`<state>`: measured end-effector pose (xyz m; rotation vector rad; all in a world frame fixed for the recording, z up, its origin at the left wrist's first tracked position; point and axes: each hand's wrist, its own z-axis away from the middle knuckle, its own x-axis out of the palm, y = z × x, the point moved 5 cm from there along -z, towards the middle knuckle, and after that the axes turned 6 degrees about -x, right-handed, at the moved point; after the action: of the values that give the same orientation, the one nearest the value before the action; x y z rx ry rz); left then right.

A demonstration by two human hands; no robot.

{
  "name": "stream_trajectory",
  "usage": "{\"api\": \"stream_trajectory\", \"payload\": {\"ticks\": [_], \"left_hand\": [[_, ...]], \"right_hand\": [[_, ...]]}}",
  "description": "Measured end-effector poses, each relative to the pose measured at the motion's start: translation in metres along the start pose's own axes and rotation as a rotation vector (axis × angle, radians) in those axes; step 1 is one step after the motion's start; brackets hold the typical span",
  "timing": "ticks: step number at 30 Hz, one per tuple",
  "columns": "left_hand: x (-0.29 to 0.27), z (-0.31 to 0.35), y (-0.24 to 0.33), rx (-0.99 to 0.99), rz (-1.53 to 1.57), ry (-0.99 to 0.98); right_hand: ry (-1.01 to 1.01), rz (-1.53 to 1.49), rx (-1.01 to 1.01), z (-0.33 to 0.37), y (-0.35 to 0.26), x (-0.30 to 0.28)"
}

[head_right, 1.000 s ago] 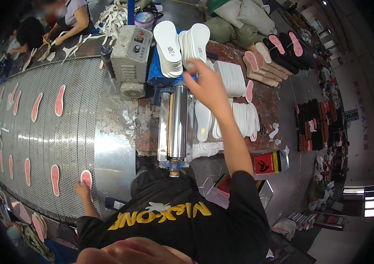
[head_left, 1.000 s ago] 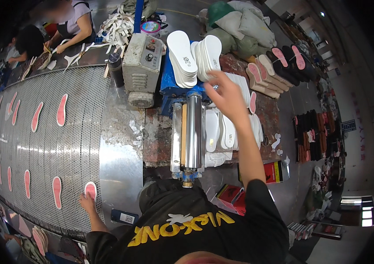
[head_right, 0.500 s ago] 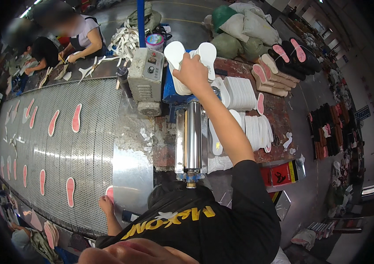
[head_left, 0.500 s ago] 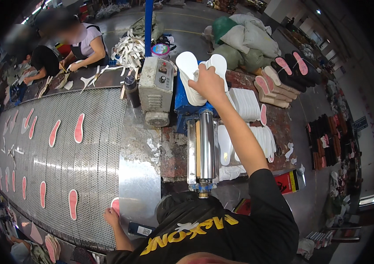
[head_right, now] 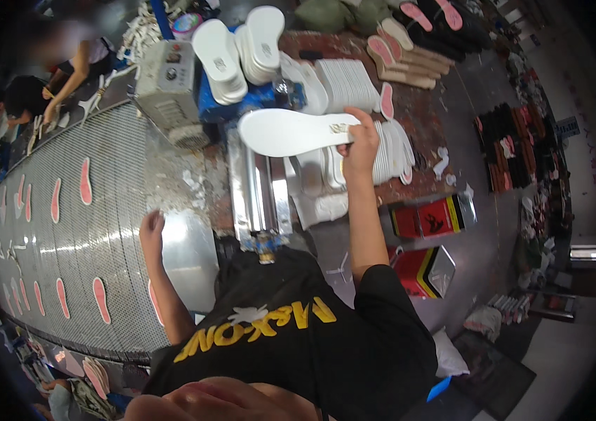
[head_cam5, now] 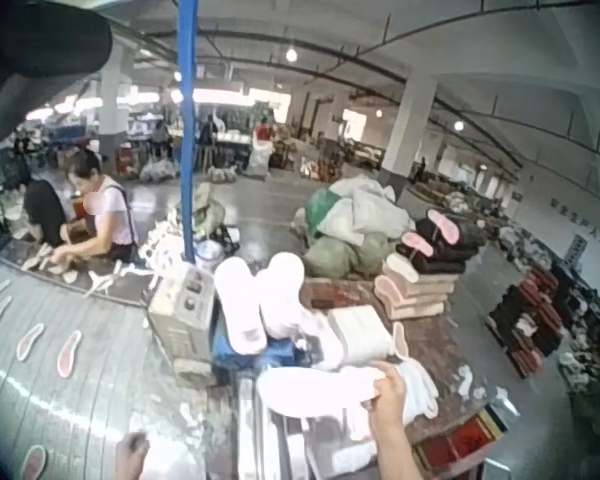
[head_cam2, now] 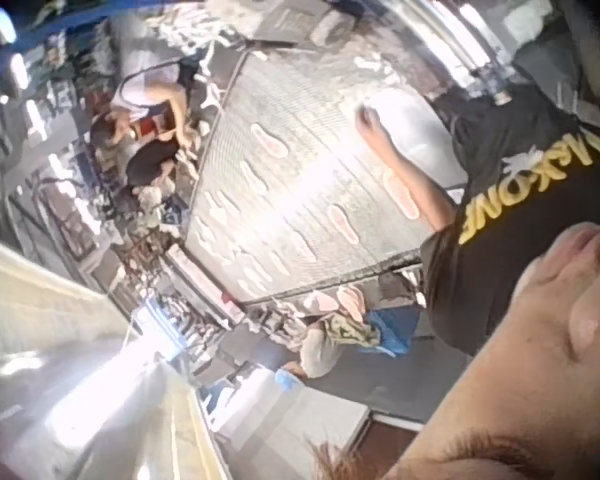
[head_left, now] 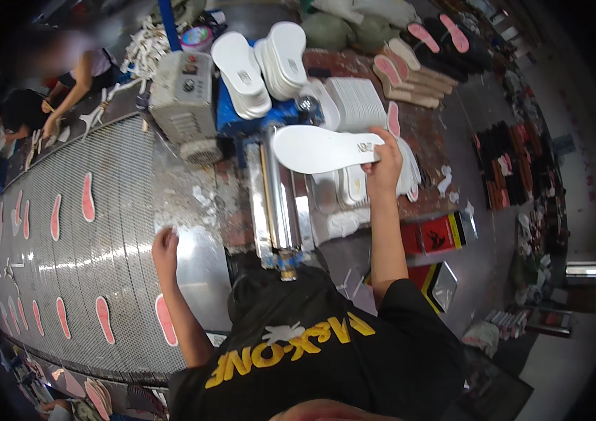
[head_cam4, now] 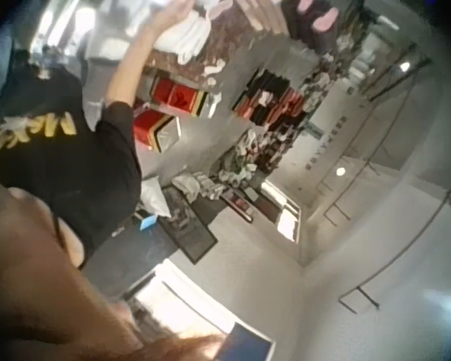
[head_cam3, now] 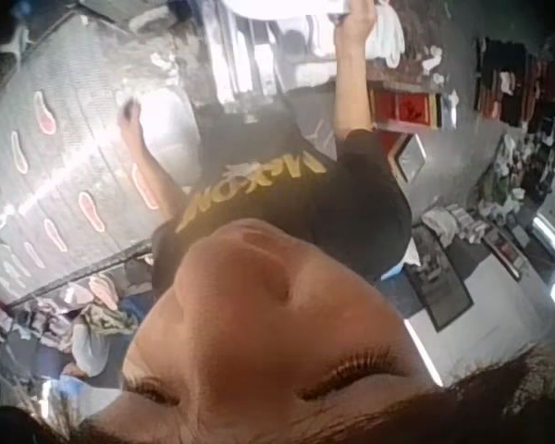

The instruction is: Applying glue and stacking shoe insole components using a roller machine.

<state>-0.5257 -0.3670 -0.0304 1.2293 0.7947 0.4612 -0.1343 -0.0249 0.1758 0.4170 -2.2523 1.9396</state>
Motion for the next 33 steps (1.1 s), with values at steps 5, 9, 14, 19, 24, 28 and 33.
{"api": "stream_trajectory", "payload": {"ticks": [5, 9, 14, 19, 24, 28, 33], "left_hand": [[0.11, -0.02, 0.16, 0.288, -0.08, -0.528], [0.156, -0.019, 0.221, 0.428, -0.226, -0.726], [0.167, -0.008, 0.232, 0.68, -0.497, -0.784], [0.132, -0.017, 0.22, 0.745, -0.624, -0.693], [0.08, -0.032, 0.178, 0.751, -0.643, -0.584], [0.049, -0.029, 0.097, 0.527, -0.448, -0.597], [0.009, 0.065, -0.075, -0.494, 0.533, -0.345]], "right_hand": [[0.234, 0.315, 0.01, 0.023, 0.047, -0.09], [0.099, 0.299, 0.124, 0.048, 0.095, -0.053], [-0.243, 0.205, 0.257, 0.078, 0.095, -0.029], [-0.36, 0.152, 0.515, 0.129, 0.107, -0.068], [-0.763, 0.352, 0.902, 0.205, 0.167, -0.128], [-0.839, 0.737, 0.981, 0.242, 0.225, -0.178], [-0.67, 0.734, 1.113, 0.244, 0.251, -0.216]]}}
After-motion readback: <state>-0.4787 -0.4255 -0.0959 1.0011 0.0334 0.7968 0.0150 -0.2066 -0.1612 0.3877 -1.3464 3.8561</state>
